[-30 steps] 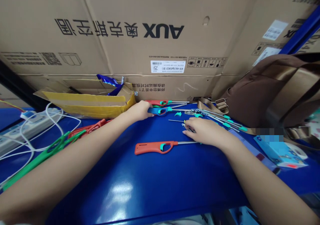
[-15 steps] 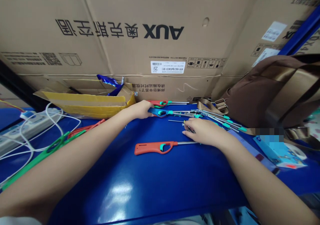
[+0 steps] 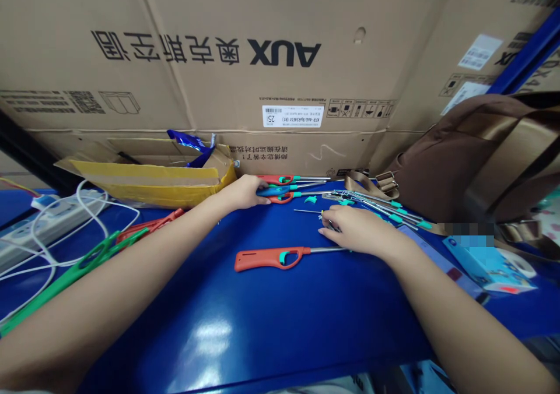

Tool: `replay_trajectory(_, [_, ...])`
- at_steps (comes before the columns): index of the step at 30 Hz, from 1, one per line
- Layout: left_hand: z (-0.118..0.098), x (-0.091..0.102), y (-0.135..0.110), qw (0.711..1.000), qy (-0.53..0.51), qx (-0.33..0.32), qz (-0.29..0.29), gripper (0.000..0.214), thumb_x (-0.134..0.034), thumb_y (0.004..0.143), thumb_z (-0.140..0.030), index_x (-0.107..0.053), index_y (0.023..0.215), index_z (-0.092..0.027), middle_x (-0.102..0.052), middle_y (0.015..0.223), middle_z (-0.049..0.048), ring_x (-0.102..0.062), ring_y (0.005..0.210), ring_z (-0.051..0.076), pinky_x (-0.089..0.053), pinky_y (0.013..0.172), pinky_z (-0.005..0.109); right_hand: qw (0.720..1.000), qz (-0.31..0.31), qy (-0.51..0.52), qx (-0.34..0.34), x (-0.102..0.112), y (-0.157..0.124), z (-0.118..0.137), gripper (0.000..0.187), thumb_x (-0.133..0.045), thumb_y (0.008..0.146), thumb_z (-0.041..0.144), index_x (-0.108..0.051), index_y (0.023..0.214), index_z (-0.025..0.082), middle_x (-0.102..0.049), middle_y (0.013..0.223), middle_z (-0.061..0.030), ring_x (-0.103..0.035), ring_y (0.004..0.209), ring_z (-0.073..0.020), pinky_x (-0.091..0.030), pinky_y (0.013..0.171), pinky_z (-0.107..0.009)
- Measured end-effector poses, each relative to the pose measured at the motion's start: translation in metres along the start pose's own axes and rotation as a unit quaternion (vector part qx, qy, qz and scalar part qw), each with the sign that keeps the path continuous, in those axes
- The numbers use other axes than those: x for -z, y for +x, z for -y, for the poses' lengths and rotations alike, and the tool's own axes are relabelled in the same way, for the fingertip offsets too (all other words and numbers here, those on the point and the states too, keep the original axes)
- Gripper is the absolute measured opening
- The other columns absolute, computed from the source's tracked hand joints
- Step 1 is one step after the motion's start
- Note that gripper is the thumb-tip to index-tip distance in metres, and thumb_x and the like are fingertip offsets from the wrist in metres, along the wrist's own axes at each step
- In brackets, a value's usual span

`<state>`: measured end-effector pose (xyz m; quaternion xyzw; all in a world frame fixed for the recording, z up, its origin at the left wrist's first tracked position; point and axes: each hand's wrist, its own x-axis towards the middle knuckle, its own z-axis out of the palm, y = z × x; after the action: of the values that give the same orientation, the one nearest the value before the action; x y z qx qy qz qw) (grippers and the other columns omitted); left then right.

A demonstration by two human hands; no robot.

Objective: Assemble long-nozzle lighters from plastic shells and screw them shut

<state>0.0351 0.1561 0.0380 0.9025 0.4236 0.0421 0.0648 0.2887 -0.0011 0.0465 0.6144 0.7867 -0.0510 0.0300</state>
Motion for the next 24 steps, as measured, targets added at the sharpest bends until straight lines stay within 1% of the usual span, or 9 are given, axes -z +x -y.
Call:
replay_trajectory(2, [0.000,0.000,0.000,1.000,0.000,-0.009,-0.010,0.044,-0.072,0.085,-0.037,-0.073,0.125,-0.019,-0.076,0.123,0.0086,-0.072,0.109,0.027,-0.054,0.092,0.029,1.000,0.000,0.001,0.000,0.000,0.000,0.000,0.021,-0.057,0.097,0.038,-0.061,0.086,0.020,-0.067,0.094,-0.0049,-0.059,0.074,-0.0176,-0.028,0.058,-0.028])
replay_trajectory(5, [0.000,-0.001,0.002,0.999,0.013,-0.009,-0.029,0.039,-0.071,0.086,-0.034,-0.075,0.122,-0.018,-0.076,0.120,0.0101,-0.071,0.109,0.028,-0.053,0.093,0.030,1.000,-0.001,0.004,0.000,-0.002,0.001,0.000,0.021,-0.056,0.097,0.038,-0.061,0.086,0.021,-0.067,0.094,-0.0047,-0.059,0.074,-0.0173,-0.027,0.058,-0.028])
replay_trajectory(8, [-0.002,-0.004,0.002,0.998,0.033,-0.001,-0.055,0.038,-0.070,0.088,-0.037,-0.075,0.121,-0.017,-0.075,0.116,0.0127,-0.070,0.107,0.028,-0.053,0.093,0.032,1.000,-0.002,0.010,0.000,-0.003,0.001,-0.001,0.021,-0.056,0.097,0.038,-0.060,0.086,0.020,-0.067,0.095,-0.0050,-0.058,0.075,-0.0175,-0.027,0.059,-0.028])
replay_trajectory(10, [-0.004,-0.006,0.001,0.996,0.044,0.001,-0.073,0.039,-0.070,0.089,-0.039,-0.074,0.123,-0.019,-0.073,0.115,0.0122,-0.069,0.106,0.028,-0.054,0.090,0.032,1.000,0.000,0.018,0.000,-0.002,0.001,-0.003,0.019,-0.057,0.096,0.036,-0.060,0.086,0.020,-0.067,0.094,-0.0051,-0.058,0.075,-0.0175,-0.028,0.059,-0.028])
replay_trajectory(13, [-0.010,-0.009,-0.001,0.994,0.058,-0.011,-0.094,0.041,-0.070,0.090,-0.043,-0.072,0.125,-0.022,-0.070,0.119,0.0100,-0.066,0.112,0.028,-0.054,0.090,0.032,0.999,0.008,0.037,0.003,0.005,-0.001,-0.007,0.013,-0.061,0.093,0.032,-0.060,0.086,0.021,-0.068,0.088,-0.0032,-0.058,0.072,-0.0162,-0.031,0.059,-0.027])
replay_trajectory(15, [-0.013,-0.011,-0.002,0.993,0.067,-0.020,-0.099,0.042,-0.070,0.090,-0.047,-0.071,0.125,-0.022,-0.070,0.121,0.0091,-0.065,0.115,0.028,-0.053,0.090,0.032,0.999,0.015,0.050,0.010,0.012,-0.004,-0.011,0.013,-0.064,0.090,0.033,-0.060,0.085,0.021,-0.067,0.082,-0.0009,-0.056,0.069,-0.0151,-0.032,0.059,-0.026])
replay_trajectory(17, [-0.016,-0.012,-0.001,0.992,0.074,-0.026,-0.097,0.044,-0.069,0.090,-0.051,-0.071,0.125,-0.024,-0.070,0.121,0.0082,-0.065,0.115,0.028,-0.053,0.089,0.031,0.997,0.029,0.068,0.026,0.019,-0.009,-0.013,0.021,-0.070,0.086,0.040,-0.060,0.083,0.022,-0.066,0.081,0.0004,-0.055,0.069,-0.0149,-0.033,0.059,-0.026])
replay_trajectory(20, [-0.018,-0.015,0.001,0.992,0.081,-0.029,-0.089,0.044,-0.068,0.091,-0.054,-0.071,0.125,-0.026,-0.072,0.121,0.0069,-0.066,0.116,0.027,-0.053,0.084,0.029,0.992,0.067,0.103,0.041,0.023,-0.015,-0.016,0.031,-0.078,0.078,0.048,-0.062,0.085,0.023,-0.067,0.088,0.0002,-0.057,0.075,-0.0165,-0.037,0.061,-0.026])
replay_trajectory(24, [-0.021,-0.020,0.003,0.991,0.091,-0.027,-0.092,0.040,-0.067,0.092,-0.049,-0.071,0.124,-0.025,-0.070,0.125,0.0085,-0.065,0.118,0.029,-0.053,0.087,0.032,0.989,0.102,0.105,0.027,0.019,-0.018,-0.021,0.028,-0.082,0.071,0.037,-0.064,0.089,0.025,-0.066,0.094,0.0001,-0.060,0.080,-0.0184,-0.040,0.063,-0.027])
